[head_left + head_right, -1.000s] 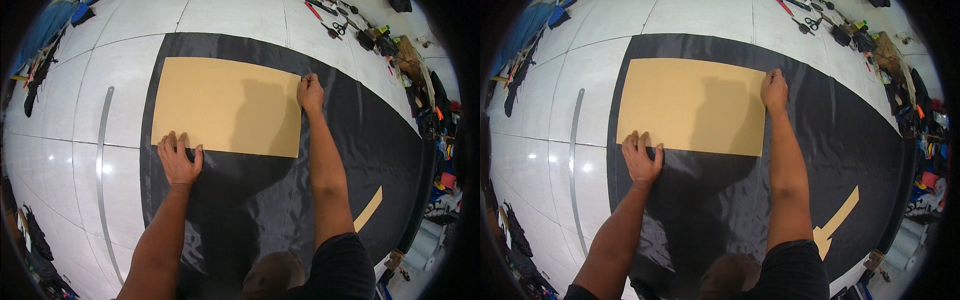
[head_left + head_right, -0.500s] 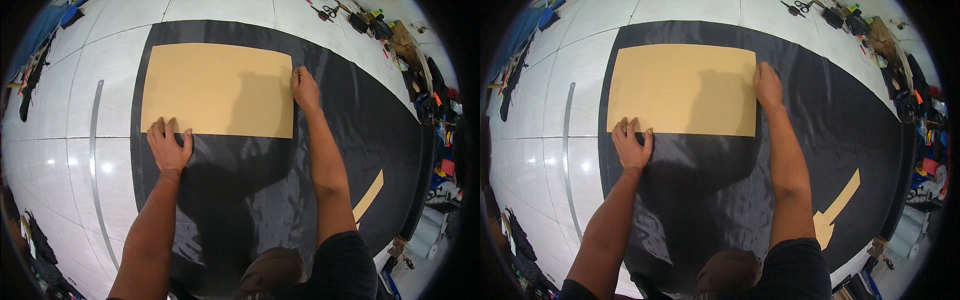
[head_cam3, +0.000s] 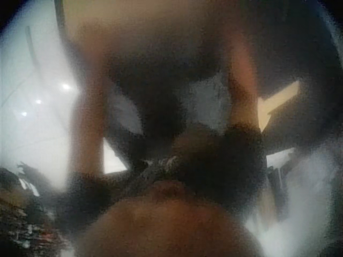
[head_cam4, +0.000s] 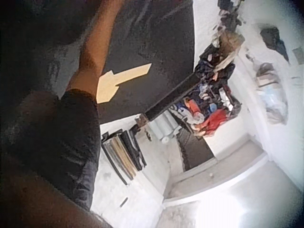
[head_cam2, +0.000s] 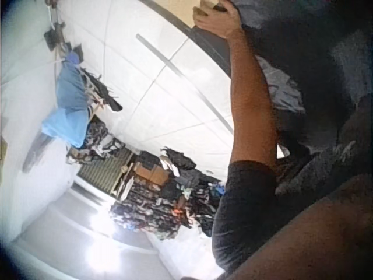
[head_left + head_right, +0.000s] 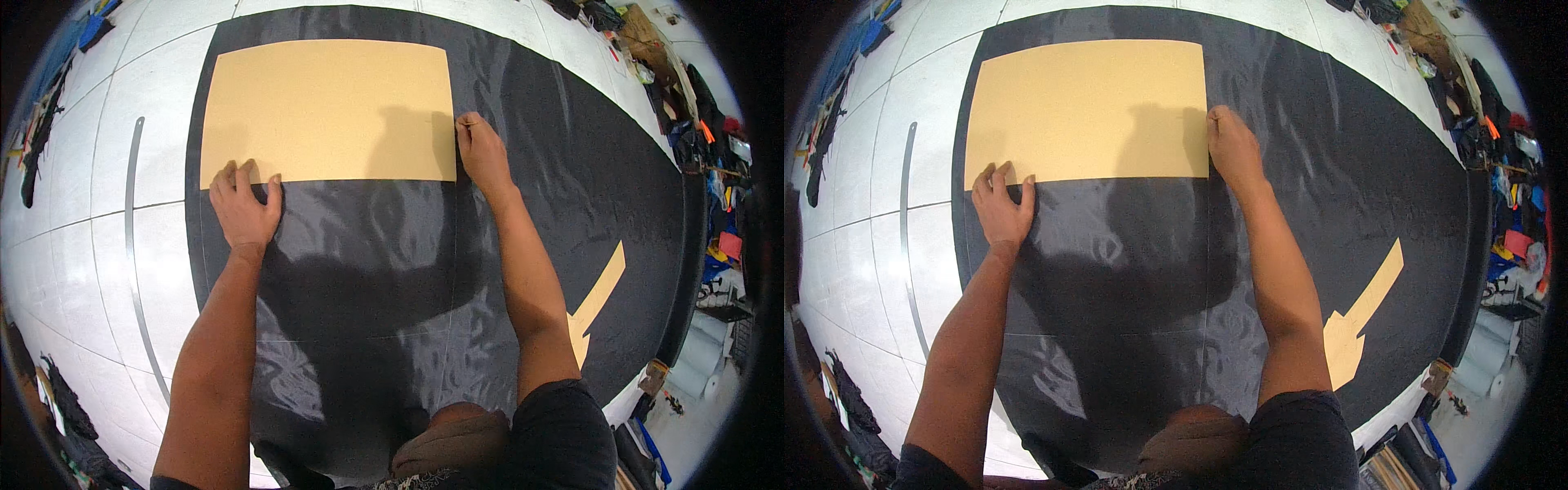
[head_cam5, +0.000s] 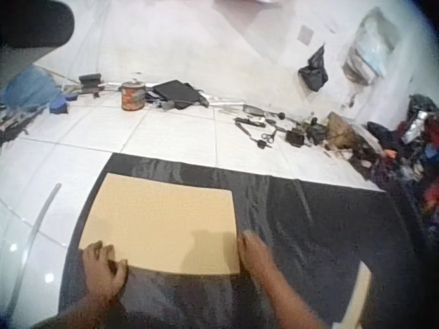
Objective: The person places a rectangular cardboard template on a large black fabric sheet laid on the floor. Using a pencil, they trace the outline of the template onto the fabric, then lift and reposition the template to repeat the process.
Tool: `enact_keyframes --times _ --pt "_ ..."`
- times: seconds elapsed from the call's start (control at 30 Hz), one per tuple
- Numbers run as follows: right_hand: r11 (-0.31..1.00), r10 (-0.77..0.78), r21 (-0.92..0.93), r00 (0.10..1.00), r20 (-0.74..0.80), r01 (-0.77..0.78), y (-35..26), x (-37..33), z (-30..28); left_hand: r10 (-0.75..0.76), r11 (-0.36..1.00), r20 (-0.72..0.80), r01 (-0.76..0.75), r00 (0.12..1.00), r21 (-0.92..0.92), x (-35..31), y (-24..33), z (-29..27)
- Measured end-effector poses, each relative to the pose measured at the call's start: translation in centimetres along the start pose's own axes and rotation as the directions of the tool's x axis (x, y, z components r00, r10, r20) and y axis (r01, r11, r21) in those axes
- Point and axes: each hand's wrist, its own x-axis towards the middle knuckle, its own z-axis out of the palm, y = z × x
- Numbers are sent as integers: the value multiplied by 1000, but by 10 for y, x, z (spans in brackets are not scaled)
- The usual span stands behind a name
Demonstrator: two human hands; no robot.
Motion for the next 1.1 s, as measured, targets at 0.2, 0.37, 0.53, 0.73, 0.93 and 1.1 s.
enact_keyframes --times 0.2,0.37,0.53,0.73,0.93,1.1 --pt "995 100 15 984 149 -103 -14 -51 -17 6 1000 -27 -5 1000 11 -2 -2 0" --pt "993 95 53 986 139 -103 -19 -64 -24 -10 999 -13 10 1000 36 -1 -2 1" --pt "993 83 74 987 136 -93 -14 -72 -25 -25 999 1 25 1000 21 -1 -2 2" --pt "994 42 97 997 60 -48 -13 -78 -22 -17 999 -2 17 1000 45 0 -3 3" --pt "990 78 111 995 66 -85 -12 -83 -22 -28 1000 6 28 1000 14 -1 -4 4" --pt "905 248 364 968 -32 -219 -27 -101 -36 4 1000 -25 -4 1000 10 -1 -10 5"
